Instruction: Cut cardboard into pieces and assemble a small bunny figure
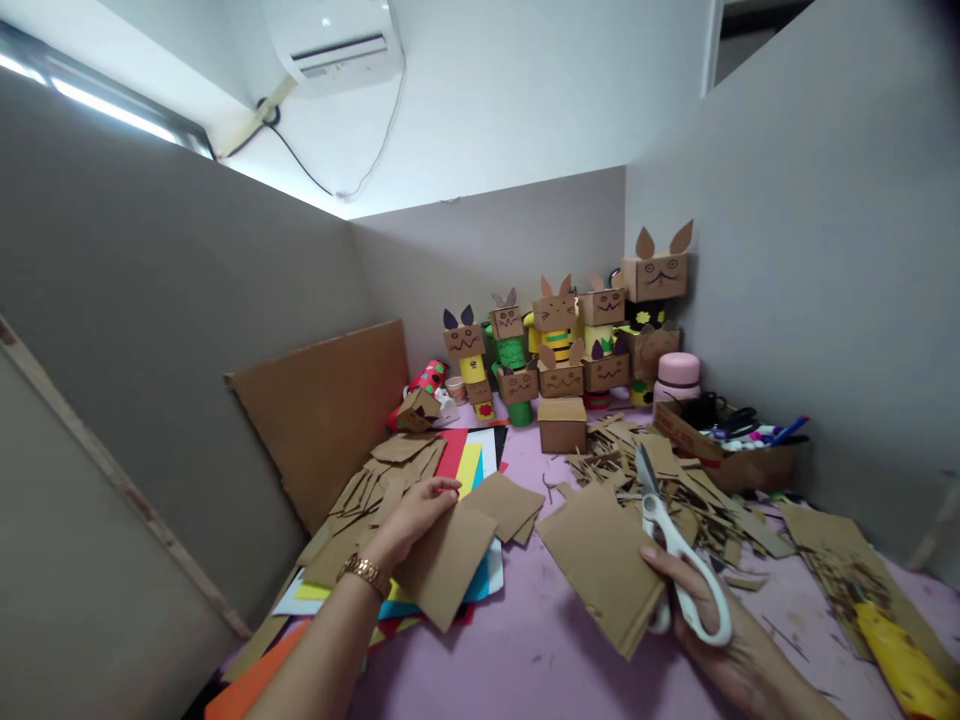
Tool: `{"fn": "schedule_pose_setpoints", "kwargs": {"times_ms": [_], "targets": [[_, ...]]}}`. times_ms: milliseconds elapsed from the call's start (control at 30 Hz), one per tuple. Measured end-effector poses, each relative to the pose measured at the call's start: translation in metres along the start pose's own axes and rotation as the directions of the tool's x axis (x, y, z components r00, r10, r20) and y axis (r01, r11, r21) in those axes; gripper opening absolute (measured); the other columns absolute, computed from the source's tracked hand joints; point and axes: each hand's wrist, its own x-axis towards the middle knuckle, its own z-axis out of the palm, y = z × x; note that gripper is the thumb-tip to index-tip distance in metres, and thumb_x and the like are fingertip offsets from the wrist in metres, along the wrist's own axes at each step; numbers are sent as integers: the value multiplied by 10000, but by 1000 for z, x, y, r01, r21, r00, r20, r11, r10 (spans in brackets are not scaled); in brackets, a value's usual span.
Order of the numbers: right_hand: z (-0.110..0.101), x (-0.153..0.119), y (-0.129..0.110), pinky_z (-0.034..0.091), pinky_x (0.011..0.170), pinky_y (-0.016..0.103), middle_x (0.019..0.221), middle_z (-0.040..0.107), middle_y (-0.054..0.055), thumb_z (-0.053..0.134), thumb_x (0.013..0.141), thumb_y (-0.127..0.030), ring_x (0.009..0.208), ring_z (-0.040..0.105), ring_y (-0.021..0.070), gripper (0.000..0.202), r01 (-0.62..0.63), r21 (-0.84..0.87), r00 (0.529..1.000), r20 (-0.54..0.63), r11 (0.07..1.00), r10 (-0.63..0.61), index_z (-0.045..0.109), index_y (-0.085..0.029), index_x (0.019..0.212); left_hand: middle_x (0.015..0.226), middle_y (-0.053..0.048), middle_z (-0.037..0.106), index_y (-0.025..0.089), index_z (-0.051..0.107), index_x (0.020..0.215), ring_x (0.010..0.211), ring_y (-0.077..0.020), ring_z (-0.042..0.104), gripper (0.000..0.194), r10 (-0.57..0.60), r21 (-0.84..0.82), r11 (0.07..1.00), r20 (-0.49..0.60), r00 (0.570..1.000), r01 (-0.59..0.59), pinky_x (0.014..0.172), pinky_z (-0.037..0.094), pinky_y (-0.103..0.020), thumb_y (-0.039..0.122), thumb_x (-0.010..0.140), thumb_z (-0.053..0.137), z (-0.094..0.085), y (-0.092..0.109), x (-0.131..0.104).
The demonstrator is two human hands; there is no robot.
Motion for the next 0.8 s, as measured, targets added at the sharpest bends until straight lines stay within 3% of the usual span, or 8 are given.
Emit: {"fn": "schedule_pose_setpoints", "kwargs": {"times_ms": [67,167,233,333,467,633,733,800], "targets": [[0,1,1,524,620,264,842,747,21,751,659,-244,761,684,217,482,-2,-8,1000,9,1000,3,578,-173,1103,1042,-118,655,153,503,1160,924,-252,613,522,43,100,994,-19,999,-40,742,471,-329,441,725,496,9,6,4],[0,3,2,501,506,233,767,743,2,748,661,-259,627,673,187,374,0,-52,1000,28,999,1,610,-170,996,1298,-142,497,181,442,1239,1238,-316,378,733,104,254,963,-44,994,-90,946,340,-372,507,605,611,33,11,9],[-1,3,2,484,466,224,754,739,-4,747,660,-257,599,662,180,379,1,-62,999,32,998,1,598,-174,998,1340,-142,453,213,446,1243,1275,-368,302,855,102,336,938,-26,994,-88,969,296,-441,531,486,684,48,12,11],[0,1,1,491,533,215,742,734,-20,754,652,-234,632,659,165,349,-21,-19,1000,16,1000,21,605,-179,962,1247,-165,520,218,463,1235,1197,-416,380,926,92,430,900,-19,996,-75,917,314,-509,547,406,711,61,11,11],[2,-2,-1,482,550,202,704,723,-45,740,669,-226,610,643,141,240,-25,-5,1000,15,1000,25,626,-188,876,1190,-145,549,227,416,1282,1117,-360,464,906,130,476,875,-48,990,-91,873,364,-429,594,486,649,52,11,9],[2,1,2,462,492,245,757,735,-3,742,655,-252,613,655,189,515,-48,-36,998,42,998,49,542,-173,1123,1313,-168,463,170,324,1337,1203,-353,391,894,134,462,886,-173,976,-40,930,318,-405,609,595,561,35,17,14],[2,0,3,472,537,246,778,729,9,736,663,-263,610,651,181,553,-24,-48,997,75,999,28,518,-162,1161,1299,-168,488,165,356,1318,1198,-368,396,887,109,430,903,-220,969,-4,931,315,-427,609,583,576,39,18,14],[4,-2,3,441,449,229,675,706,-12,741,653,-278,498,606,155,537,-1,-84,998,61,996,7,536,-160,1135,1288,-163,505,175,399,1290,1202,-378,390,858,91,395,918,-245,965,14,927,318,-439,602,572,593,44,20,10]]}}
